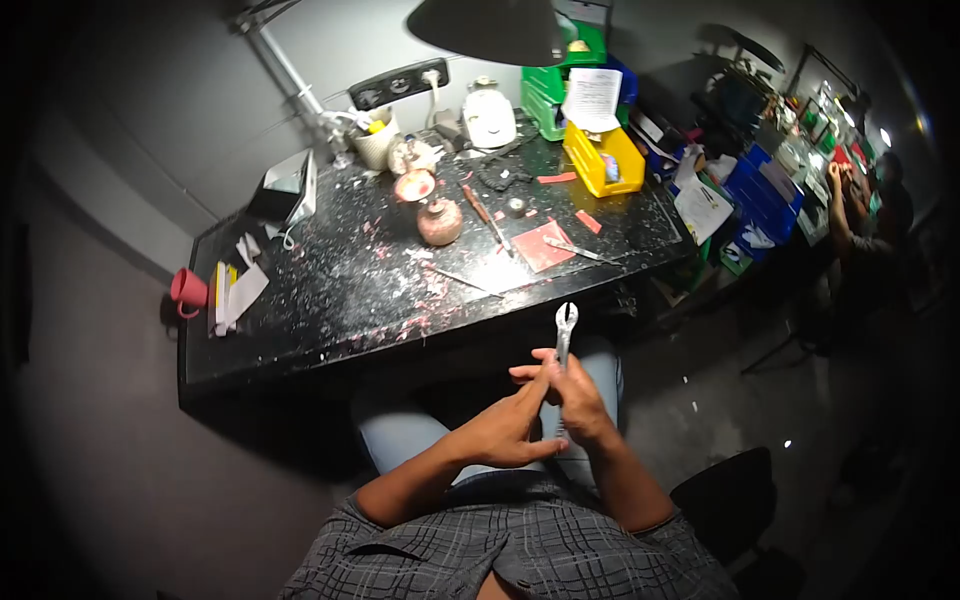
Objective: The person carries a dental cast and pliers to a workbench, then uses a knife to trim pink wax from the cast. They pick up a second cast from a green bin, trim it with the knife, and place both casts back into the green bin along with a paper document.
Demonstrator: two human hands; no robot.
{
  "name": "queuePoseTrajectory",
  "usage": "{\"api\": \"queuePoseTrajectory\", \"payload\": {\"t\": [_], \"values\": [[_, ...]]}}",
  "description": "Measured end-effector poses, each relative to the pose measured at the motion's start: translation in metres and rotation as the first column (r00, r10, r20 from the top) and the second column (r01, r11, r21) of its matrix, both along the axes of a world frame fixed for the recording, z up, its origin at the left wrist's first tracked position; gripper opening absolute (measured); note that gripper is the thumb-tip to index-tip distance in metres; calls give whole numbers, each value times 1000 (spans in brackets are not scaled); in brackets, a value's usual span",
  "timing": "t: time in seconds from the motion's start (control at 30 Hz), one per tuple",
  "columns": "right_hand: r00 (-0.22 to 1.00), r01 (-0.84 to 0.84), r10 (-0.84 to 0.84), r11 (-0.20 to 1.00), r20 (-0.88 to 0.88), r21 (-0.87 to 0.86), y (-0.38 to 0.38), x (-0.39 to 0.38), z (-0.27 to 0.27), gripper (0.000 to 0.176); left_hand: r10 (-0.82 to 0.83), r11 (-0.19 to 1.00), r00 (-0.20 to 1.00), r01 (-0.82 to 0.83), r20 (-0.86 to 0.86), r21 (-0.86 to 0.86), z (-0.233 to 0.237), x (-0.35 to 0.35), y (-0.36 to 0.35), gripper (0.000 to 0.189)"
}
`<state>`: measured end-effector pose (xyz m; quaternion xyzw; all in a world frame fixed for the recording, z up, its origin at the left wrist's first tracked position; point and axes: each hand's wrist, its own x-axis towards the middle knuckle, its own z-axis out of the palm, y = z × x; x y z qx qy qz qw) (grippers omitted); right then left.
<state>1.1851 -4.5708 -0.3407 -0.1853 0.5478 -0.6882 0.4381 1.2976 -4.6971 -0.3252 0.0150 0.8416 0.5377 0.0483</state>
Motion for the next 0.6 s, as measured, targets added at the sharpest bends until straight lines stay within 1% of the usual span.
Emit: {"api": "queuePoseTrajectory", "payload": {"t": [0.03,0.07,0.1,0.17,0.2,0.23,0.27,0.3,0.33,0.37,0.4,0.43,0.47,0.5,0.53,0.57,0.6], "values": [[1000,8,-8,999,-12,40,3,-6,6,42,-14,1000,997,15,-70,19,-1,4,-2,110],[999,53,-53,999,-13,-13,2,-13,9,40,-118,982,989,103,90,157,7,5,-13,107],[994,6,-6,1000,-110,6,5,-34,11,36,-112,962,994,110,-6,250,12,9,-23,90],[914,138,-93,986,-395,88,-2,-81,18,34,2,966,990,33,-139,255,-5,19,-50,71],[863,217,-131,968,-489,123,-4,-112,17,31,164,951,968,-103,-192,292,-4,26,-68,57],[740,332,-97,913,-666,235,-7,-141,19,31,315,891,940,-243,-134,384,-3,35,-87,52],[593,459,-12,826,-805,326,-12,-161,30,31,428,877,882,-352,-199,328,-10,44,-112,47],[81,446,86,888,-993,113,-11,-196,19,32,533,832,802,-440,-268,338,-14,54,-138,40],[146,452,226,850,-963,268,-20,-206,38,32,636,757,738,-538,-228,371,-3,62,-162,36],[114,425,427,795,-897,432,-25,-221,50,38,754,640,616,-612,-228,464,-17,70,-182,36],[-10,449,511,771,-860,452,-31,-235,46,44,811,580,514,-646,-280,496,-16,74,-204,38],[-11,460,535,753,-845,471,-37,-252,38,47,875,483,398,-671,-276,563,-20,77,-221,40],[31,455,550,736,-835,501,-43,-265,32,48,900,429,298,-731,-317,530,-27,79,-237,44],[64,409,552,745,-832,526,-46,-278,25,49,921,346,197,-812,-337,471,-39,82,-245,46],[174,399,524,737,-834,546,-55,-277,29,53,850,303,166,-930,-500,206,-36,77,-254,49],[244,407,499,726,-832,555,-58,-280,25,54,751,195,192,-979,-632,-66,-29,74,-258,52],[247,404,491,732,-836,549,-58,-283,21,55,743,108,241,-964,-624,-244,-26,71,-255,54]]}}
